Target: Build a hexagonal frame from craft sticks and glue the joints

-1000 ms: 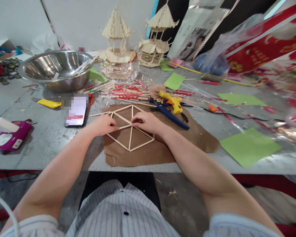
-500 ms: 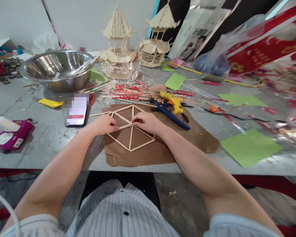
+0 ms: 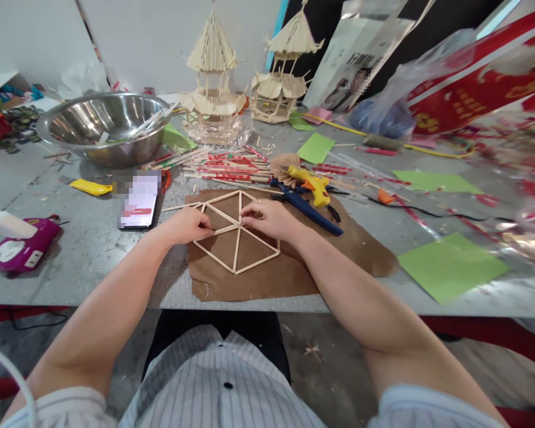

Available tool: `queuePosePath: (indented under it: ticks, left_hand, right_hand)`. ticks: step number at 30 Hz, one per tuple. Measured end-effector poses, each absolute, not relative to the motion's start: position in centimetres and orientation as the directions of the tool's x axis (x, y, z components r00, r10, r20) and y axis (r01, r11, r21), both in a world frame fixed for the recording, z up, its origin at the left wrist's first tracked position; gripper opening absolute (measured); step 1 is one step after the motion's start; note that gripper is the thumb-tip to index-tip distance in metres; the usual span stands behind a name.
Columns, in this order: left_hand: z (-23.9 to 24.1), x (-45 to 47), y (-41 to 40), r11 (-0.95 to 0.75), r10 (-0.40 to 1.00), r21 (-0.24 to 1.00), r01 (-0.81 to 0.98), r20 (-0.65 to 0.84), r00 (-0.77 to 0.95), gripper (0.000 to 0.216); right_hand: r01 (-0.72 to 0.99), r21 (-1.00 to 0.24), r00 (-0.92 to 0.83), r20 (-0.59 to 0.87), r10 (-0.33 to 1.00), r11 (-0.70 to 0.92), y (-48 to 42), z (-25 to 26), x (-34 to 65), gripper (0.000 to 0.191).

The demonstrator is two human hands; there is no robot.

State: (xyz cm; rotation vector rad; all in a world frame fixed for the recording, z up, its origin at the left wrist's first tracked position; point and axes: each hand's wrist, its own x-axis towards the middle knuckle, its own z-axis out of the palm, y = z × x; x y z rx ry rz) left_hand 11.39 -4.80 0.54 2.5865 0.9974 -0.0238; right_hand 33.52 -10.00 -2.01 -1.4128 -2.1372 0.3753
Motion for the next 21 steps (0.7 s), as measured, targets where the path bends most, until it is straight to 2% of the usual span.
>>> queuePosePath:
  ticks: [5,9,12,15,18,19,21]
  left_hand:
    - [0.5,11.3,-4.7,-0.687,0.633,0.343,0.641,-0.15,0.759,0.029]
    - [0.5,11.3,-4.8,-0.681,0.638,0.341,0.649,-0.159,0.753,0.029]
    - [0.5,11.4,-4.8,-0.676,0.646,0.341,0.654,-0.154,0.748,0.029]
    - [0.4,11.4,-4.8,-0.668,0.65,0.352,0.655,-0.151,0.745,0.028]
    - [0.5,11.5,-4.8,-0.657,0.658,0.358,0.663,-0.158,0.737,0.027]
    - [0.6,11.5,-4.8,-0.652,0.661,0.361,0.666,-0.16,0.733,0.027]
    - [0.7,11.5,-4.9,-0.642,0.666,0.367,0.673,-0.167,0.727,0.027]
  right_hand:
    - [0.807,-0.544,0.038,0.437,0.899,0.231,-9.6,-0.9,35.7,0.018]
    - [0.857,-0.497,0.394,0.459,0.797,-0.138,-9.1,-0.4,38.6,0.022]
    - [0.83,-0.434,0.541,0.47,0.698,-0.352,-9.0,-0.5,41.0,0.024]
    - [0.745,-0.41,0.665,0.398,0.632,-0.526,-9.0,-1.1,43.1,0.034]
    - [0.662,-0.405,0.74,0.22,0.636,-0.63,-8.6,-2.2,44.8,0.049]
    - [0.659,-0.418,0.732,0.164,0.661,-0.626,-8.4,-2.7,45.2,0.052]
    - [0.643,-0.526,0.699,0.108,0.706,-0.556,-8.1,-3.6,45.9,0.048]
